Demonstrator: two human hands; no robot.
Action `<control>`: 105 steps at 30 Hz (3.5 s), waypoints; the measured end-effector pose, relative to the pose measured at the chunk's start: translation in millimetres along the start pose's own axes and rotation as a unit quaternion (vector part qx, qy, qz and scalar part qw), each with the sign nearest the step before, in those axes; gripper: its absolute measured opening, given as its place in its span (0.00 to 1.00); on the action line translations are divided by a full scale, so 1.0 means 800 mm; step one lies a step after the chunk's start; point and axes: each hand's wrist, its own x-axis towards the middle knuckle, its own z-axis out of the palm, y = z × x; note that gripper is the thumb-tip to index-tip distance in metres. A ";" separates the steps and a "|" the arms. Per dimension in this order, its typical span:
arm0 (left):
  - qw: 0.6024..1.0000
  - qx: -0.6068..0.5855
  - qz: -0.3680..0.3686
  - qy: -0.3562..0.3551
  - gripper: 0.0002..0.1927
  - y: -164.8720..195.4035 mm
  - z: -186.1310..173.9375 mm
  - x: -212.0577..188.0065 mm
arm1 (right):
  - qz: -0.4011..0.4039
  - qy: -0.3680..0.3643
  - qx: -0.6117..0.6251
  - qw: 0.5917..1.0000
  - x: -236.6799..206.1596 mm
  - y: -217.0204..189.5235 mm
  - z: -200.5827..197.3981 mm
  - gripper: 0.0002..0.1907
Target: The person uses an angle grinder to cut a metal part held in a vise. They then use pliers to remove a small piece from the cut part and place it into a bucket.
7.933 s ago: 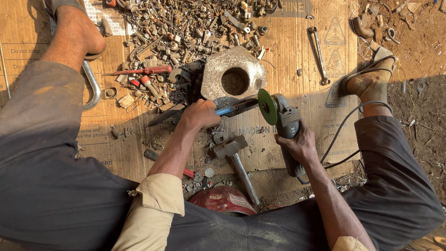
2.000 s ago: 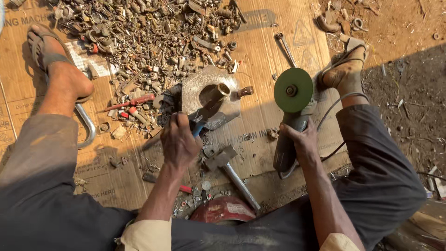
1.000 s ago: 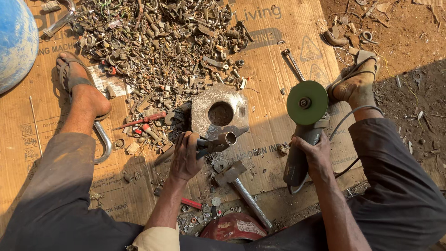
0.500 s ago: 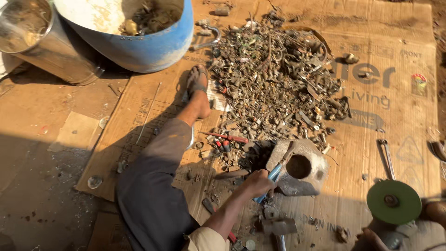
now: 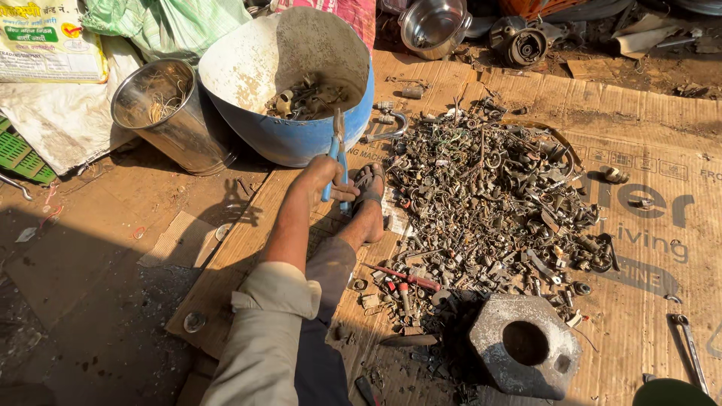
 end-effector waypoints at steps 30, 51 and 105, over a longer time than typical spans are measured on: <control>0.736 0.494 0.302 -0.351 0.31 -0.430 0.558 -0.232 | -0.099 0.067 0.179 0.977 0.048 0.069 -0.289 0.25; 0.707 0.320 0.477 -0.413 0.43 -0.476 0.507 -0.301 | -0.001 -0.044 0.104 0.994 0.036 0.108 -0.180 0.20; 0.711 0.418 -0.013 -0.565 0.33 -0.477 0.626 -0.116 | -0.229 0.096 -0.250 0.936 0.375 0.031 -0.152 0.21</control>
